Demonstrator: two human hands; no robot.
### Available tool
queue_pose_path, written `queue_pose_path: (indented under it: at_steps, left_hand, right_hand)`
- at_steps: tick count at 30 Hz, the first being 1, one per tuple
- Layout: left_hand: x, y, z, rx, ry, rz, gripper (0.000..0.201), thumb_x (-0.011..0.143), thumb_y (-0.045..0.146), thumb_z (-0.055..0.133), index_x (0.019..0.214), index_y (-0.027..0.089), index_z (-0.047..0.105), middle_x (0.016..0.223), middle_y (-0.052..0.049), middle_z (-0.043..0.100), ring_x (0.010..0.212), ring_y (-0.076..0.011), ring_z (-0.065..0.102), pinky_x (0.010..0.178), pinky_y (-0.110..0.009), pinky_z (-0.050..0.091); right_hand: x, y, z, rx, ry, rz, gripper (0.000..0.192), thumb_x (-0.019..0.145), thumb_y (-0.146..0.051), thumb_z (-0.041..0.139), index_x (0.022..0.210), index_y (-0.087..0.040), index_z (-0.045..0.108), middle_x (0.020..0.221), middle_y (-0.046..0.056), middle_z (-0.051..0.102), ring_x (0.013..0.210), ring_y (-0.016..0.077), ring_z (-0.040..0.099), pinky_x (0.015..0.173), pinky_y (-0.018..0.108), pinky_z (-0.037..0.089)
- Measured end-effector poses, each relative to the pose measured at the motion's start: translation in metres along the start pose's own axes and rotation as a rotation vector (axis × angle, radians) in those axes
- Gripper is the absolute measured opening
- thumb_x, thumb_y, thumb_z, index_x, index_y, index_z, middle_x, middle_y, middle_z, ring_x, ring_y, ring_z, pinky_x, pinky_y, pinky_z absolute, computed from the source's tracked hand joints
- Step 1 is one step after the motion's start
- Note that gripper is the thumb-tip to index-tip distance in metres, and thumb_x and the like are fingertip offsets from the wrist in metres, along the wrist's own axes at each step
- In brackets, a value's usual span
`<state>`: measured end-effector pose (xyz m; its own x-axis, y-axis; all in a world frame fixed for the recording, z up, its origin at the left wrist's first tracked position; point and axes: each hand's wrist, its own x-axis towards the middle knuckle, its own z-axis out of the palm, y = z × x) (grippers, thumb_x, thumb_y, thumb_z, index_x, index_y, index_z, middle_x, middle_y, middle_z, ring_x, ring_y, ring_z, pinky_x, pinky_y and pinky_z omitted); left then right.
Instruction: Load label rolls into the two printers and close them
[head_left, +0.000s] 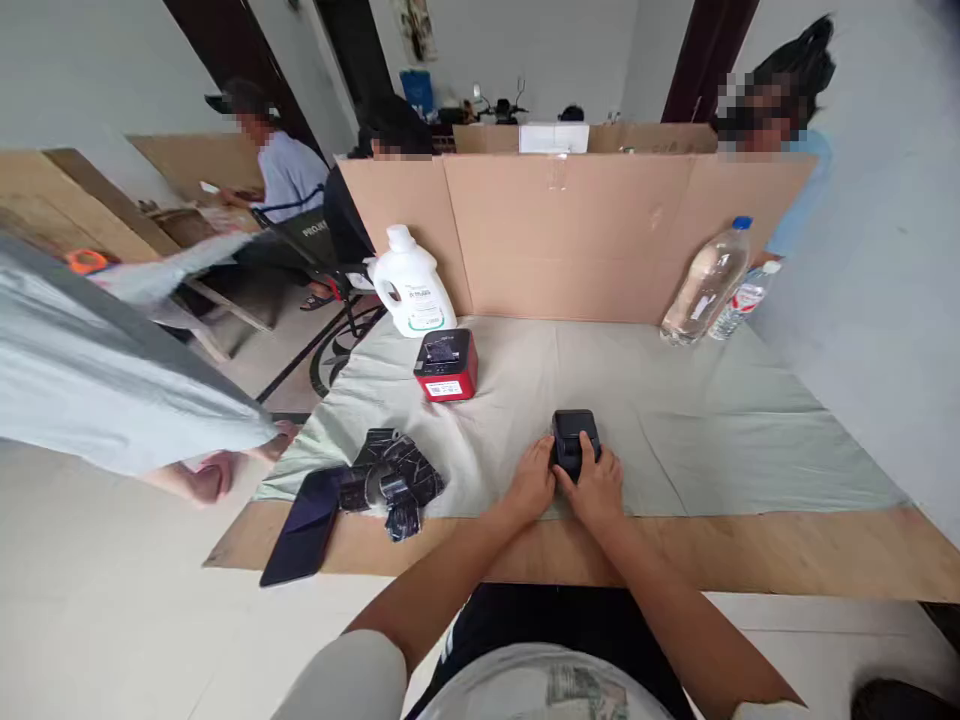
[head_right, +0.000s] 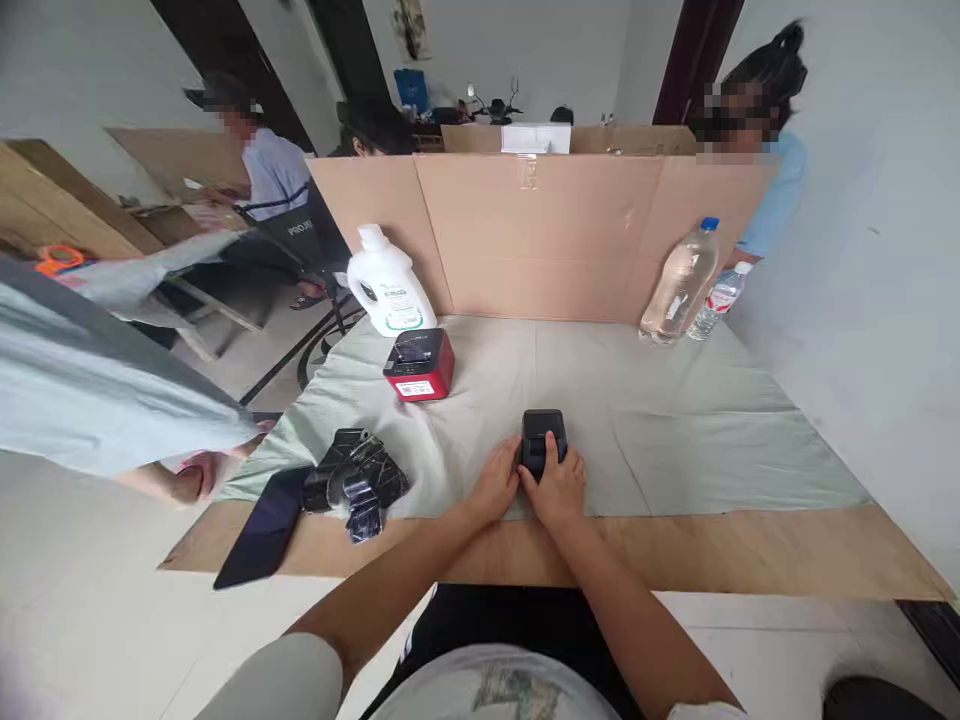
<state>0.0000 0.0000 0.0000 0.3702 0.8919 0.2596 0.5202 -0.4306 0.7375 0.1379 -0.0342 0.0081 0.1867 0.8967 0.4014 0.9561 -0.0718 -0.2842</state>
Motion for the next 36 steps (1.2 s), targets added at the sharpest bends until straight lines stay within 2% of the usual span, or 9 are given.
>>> queue_pose_path:
  at_steps: [3, 6, 9, 11, 13, 16, 19, 30, 36]
  left_hand:
    - [0.014, 0.002, -0.004, -0.040, 0.063, -0.126, 0.047, 0.080, 0.007, 0.043, 0.125, 0.017, 0.052, 0.130, -0.012, 0.057, 0.125, -0.0234, 0.048, 0.110, -0.045, 0.035]
    - [0.037, 0.006, -0.011, -0.143, 0.087, -0.355, 0.044, 0.082, 0.009, 0.045, 0.124, 0.017, 0.054, 0.119, -0.010, 0.062, 0.106, -0.0207, 0.059, 0.098, -0.038, 0.045]
    - [0.060, 0.010, -0.020, -0.343, -0.023, -0.541, 0.053, 0.085, 0.012, 0.047, 0.138, 0.018, 0.044, 0.100, -0.008, 0.067, 0.072, -0.0133, 0.062, 0.073, -0.028, 0.051]
    - [0.071, 0.010, -0.025, -0.497, -0.144, -0.594, 0.061, 0.085, 0.011, 0.047, 0.144, 0.019, 0.036, 0.085, -0.004, 0.067, 0.055, -0.0086, 0.055, 0.058, -0.021, 0.046]
    - [0.076, 0.007, -0.028, -0.614, -0.217, -0.612, 0.065, 0.083, 0.008, 0.048, 0.145, 0.019, 0.036, 0.083, -0.003, 0.067, 0.049, -0.0056, 0.049, 0.050, -0.017, 0.039]
    - [0.077, 0.002, -0.030, -0.709, -0.224, -0.588, 0.068, 0.077, 0.005, 0.052, 0.142, 0.023, 0.042, 0.115, -0.008, 0.064, 0.048, -0.0020, 0.047, 0.043, -0.016, 0.034]
    - [0.078, -0.003, -0.032, -0.756, -0.230, -0.566, 0.069, 0.073, 0.004, 0.054, 0.137, 0.029, 0.047, 0.142, -0.007, 0.048, 0.047, 0.0006, 0.046, 0.040, -0.016, 0.031]
    - [0.088, 0.004, -0.034, -0.681, -0.238, -0.650, 0.076, 0.066, 0.000, 0.050, 0.135, 0.032, 0.050, 0.136, -0.005, 0.053, 0.042, 0.0017, 0.041, 0.037, -0.016, 0.026]
    - [0.087, 0.003, -0.033, -0.718, -0.229, -0.649, 0.078, 0.064, -0.002, 0.048, 0.136, 0.030, 0.050, 0.144, -0.005, 0.046, 0.043, 0.0024, 0.042, 0.037, -0.016, 0.026]
  right_hand:
    - [-0.002, 0.008, -0.002, 0.030, 0.027, -0.128, 0.067, 0.088, -0.052, 0.048, 0.143, -0.014, 0.038, 0.138, 0.025, 0.040, 0.122, 0.0373, 0.043, 0.093, 0.052, 0.041]
    - [-0.002, 0.013, -0.002, 0.093, 0.046, -0.231, 0.067, 0.091, -0.047, 0.043, 0.147, -0.014, 0.027, 0.147, 0.020, 0.034, 0.135, 0.0337, 0.030, 0.101, 0.051, 0.038]
    - [0.000, 0.014, 0.000, 0.148, 0.078, -0.269, 0.069, 0.091, -0.045, 0.045, 0.148, -0.013, 0.023, 0.145, 0.019, 0.037, 0.137, 0.0316, 0.028, 0.103, 0.051, 0.037]
    - [0.001, 0.014, 0.000, 0.167, 0.108, -0.265, 0.070, 0.089, -0.045, 0.048, 0.147, -0.014, 0.026, 0.145, 0.020, 0.035, 0.136, 0.0333, 0.030, 0.103, 0.054, 0.038]
    - [0.002, 0.014, 0.001, 0.184, 0.125, -0.254, 0.070, 0.088, -0.046, 0.051, 0.146, -0.015, 0.028, 0.145, 0.022, 0.031, 0.133, 0.0356, 0.032, 0.100, 0.058, 0.039]
    - [0.002, 0.014, 0.001, 0.199, 0.125, -0.246, 0.070, 0.087, -0.046, 0.052, 0.146, -0.016, 0.028, 0.144, 0.023, 0.029, 0.131, 0.0370, 0.034, 0.098, 0.060, 0.041]
    - [0.002, 0.013, 0.002, 0.190, 0.135, -0.260, 0.070, 0.087, -0.045, 0.053, 0.145, -0.015, 0.028, 0.144, 0.023, 0.030, 0.129, 0.0365, 0.035, 0.097, 0.058, 0.042]
    - [0.002, 0.010, 0.002, 0.196, 0.136, -0.221, 0.057, 0.084, -0.045, 0.056, 0.132, -0.017, 0.044, 0.139, 0.021, 0.031, 0.127, 0.0355, 0.037, 0.094, 0.057, 0.044]
    - [0.004, 0.009, 0.000, 0.159, 0.119, -0.197, 0.055, 0.080, -0.049, 0.060, 0.123, -0.016, 0.051, 0.132, 0.020, 0.034, 0.120, 0.0345, 0.040, 0.092, 0.053, 0.046]
